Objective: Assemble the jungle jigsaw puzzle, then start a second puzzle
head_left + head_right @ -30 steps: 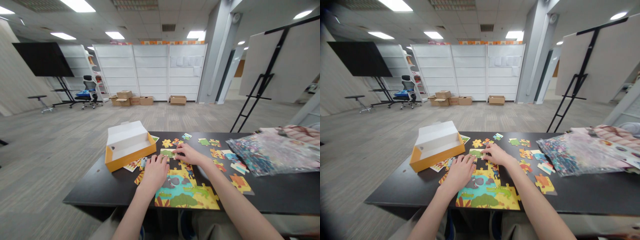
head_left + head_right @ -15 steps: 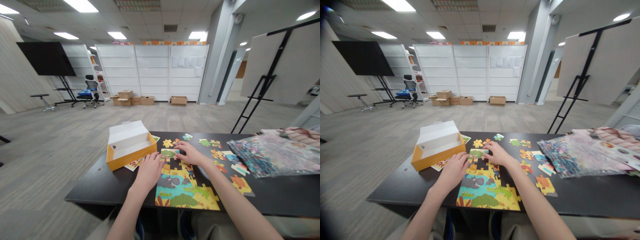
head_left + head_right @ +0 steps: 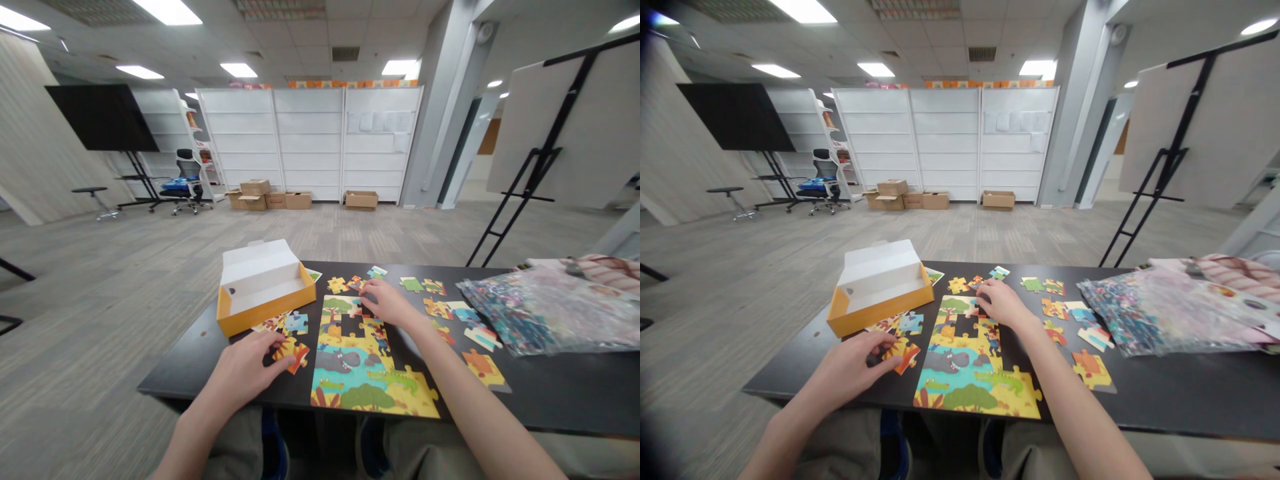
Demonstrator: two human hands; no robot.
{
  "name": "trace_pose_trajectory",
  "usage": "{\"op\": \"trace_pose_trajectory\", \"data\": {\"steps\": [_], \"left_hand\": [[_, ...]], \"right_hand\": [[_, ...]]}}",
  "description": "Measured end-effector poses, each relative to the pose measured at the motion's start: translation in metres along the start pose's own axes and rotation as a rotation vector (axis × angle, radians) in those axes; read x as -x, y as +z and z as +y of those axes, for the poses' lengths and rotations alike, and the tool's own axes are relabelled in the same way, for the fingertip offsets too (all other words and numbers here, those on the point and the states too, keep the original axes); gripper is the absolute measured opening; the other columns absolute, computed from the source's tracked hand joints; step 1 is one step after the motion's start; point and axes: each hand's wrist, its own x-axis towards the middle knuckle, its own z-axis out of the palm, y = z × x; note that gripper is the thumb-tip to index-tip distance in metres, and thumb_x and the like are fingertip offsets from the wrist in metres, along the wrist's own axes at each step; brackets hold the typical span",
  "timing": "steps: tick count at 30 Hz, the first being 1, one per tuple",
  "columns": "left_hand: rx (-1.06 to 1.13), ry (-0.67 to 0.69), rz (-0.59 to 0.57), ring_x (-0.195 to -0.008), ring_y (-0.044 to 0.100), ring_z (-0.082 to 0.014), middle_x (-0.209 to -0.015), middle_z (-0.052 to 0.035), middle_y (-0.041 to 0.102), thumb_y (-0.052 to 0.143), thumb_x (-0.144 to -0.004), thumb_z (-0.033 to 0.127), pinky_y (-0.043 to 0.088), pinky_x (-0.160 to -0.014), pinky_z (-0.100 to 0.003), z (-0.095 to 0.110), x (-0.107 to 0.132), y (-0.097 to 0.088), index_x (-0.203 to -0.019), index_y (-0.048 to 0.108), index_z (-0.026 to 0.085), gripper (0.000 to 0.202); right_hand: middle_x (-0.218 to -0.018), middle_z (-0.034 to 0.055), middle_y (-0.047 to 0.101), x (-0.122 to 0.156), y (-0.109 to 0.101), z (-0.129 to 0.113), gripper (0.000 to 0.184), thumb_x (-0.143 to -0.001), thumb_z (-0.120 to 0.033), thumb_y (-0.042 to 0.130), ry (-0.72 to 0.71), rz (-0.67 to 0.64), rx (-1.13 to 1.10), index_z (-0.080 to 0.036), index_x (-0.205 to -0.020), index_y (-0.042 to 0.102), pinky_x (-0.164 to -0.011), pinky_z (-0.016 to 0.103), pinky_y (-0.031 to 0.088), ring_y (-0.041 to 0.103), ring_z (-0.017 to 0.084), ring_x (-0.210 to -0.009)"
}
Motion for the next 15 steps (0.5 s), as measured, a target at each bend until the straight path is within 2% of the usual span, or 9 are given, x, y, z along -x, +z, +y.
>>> {"op": "trace_pose_trajectory", "data": {"steps": [3, 8, 12, 15], "left_hand": [[-0.105, -0.042, 0.01, -0.109, 0.067, -0.0282, -0.119, -0.0076, 0.072, 0.067, -0.081, 0.053, 0.052, -0.086, -0.035, 0.01, 0.006, 0.002, -0.111, 0.07, 0.025, 0.042], [-0.113, -0.067, -0.03, -0.113, 0.066, -0.0303, -0.123, -0.0107, 0.07, 0.066, -0.082, 0.048, 0.052, -0.091, -0.039, 0.013, 0.007, 0.003, -0.117, 0.067, 0.022, 0.044], [0.017, 0.015, -0.013, -0.103, 0.069, -0.0265, -0.118, -0.0063, 0.072, 0.067, -0.079, 0.042, 0.053, -0.087, -0.035, 0.0, 0.008, 0.001, -0.111, 0.065, 0.024, 0.037], [0.124, 0.132, 0.08, -0.102, 0.069, -0.0232, -0.117, -0.0045, 0.071, 0.065, -0.08, 0.037, 0.055, -0.085, -0.031, -0.004, 0.007, -0.001, -0.109, 0.062, 0.025, 0.032]], "right_hand": [[-0.109, 0.0097, 0.067, -0.001, 0.0, 0.001, 0.014, -0.091, -0.021, 0.057, 0.011, 0.005, 0.008, -0.02, -0.092, 0.071, -0.092, 0.036, 0.05, 0.064, 0.022, -0.101], [-0.109, 0.0093, 0.068, 0.0, 0.0, 0.002, 0.015, -0.092, -0.022, 0.056, 0.01, 0.015, 0.001, -0.021, -0.092, 0.072, -0.093, 0.035, 0.05, 0.064, 0.022, -0.102], [-0.108, 0.0095, 0.07, -0.001, -0.002, 0.003, 0.017, -0.092, -0.024, 0.057, 0.021, 0.048, -0.025, -0.021, -0.092, 0.073, -0.093, 0.037, 0.05, 0.065, 0.022, -0.101], [-0.106, 0.0102, 0.071, -0.004, -0.006, -0.002, 0.017, -0.091, -0.026, 0.058, 0.037, 0.102, -0.095, -0.021, -0.094, 0.073, -0.094, 0.039, 0.049, 0.065, 0.023, -0.101]]}}
